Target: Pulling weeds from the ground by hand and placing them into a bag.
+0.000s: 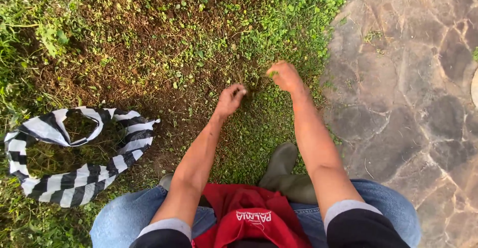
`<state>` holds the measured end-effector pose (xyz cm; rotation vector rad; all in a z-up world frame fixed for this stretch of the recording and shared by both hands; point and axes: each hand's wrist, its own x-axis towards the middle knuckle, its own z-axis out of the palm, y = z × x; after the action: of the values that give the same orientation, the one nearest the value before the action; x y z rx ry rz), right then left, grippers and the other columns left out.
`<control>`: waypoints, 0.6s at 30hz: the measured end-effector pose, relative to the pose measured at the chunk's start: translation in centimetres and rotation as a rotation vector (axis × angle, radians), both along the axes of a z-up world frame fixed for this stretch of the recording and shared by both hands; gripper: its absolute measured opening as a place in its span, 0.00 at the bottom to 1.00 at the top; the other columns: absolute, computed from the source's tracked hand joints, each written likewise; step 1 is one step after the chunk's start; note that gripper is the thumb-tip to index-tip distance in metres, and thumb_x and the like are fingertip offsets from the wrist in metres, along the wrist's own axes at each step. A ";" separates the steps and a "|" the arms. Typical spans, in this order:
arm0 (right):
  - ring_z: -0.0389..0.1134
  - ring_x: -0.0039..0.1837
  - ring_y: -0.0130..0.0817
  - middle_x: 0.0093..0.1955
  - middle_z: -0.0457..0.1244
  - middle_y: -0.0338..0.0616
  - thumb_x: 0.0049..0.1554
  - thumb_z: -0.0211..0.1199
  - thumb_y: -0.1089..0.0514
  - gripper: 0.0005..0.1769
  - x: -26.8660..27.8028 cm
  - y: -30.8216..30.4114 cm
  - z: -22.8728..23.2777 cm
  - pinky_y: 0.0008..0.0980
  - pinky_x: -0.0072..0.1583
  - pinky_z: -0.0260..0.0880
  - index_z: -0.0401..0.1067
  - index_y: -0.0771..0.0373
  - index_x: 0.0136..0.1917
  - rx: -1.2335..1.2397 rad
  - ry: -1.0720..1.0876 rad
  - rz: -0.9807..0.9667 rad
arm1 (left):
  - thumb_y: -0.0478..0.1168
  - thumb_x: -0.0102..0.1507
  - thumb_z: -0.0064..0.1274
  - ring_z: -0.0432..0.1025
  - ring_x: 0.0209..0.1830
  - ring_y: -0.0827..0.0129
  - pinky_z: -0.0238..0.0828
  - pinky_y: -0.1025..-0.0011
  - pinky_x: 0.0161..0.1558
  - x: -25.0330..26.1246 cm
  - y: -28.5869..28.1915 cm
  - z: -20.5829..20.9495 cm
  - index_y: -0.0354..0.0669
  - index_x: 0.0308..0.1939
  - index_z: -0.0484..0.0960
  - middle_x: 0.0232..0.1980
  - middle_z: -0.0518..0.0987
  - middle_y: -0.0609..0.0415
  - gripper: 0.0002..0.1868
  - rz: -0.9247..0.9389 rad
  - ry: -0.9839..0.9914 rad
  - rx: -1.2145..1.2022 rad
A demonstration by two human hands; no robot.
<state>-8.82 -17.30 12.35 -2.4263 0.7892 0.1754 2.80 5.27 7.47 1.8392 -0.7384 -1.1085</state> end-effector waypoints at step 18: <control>0.72 0.57 0.41 0.59 0.70 0.53 0.63 0.59 0.51 0.17 -2.4 4.1 0.1 0.53 0.65 0.71 0.76 0.56 0.62 0.334 0.306 0.028 | 0.36 0.63 0.51 0.72 0.33 0.66 0.78 0.67 0.35 2.5 -0.7 -5.5 0.40 0.47 0.77 0.38 0.76 0.52 0.09 0.083 -0.378 -0.186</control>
<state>-11.22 -13.23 12.45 -2.1189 0.7852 0.6487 5.34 4.52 2.02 1.9197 -0.9370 -0.6201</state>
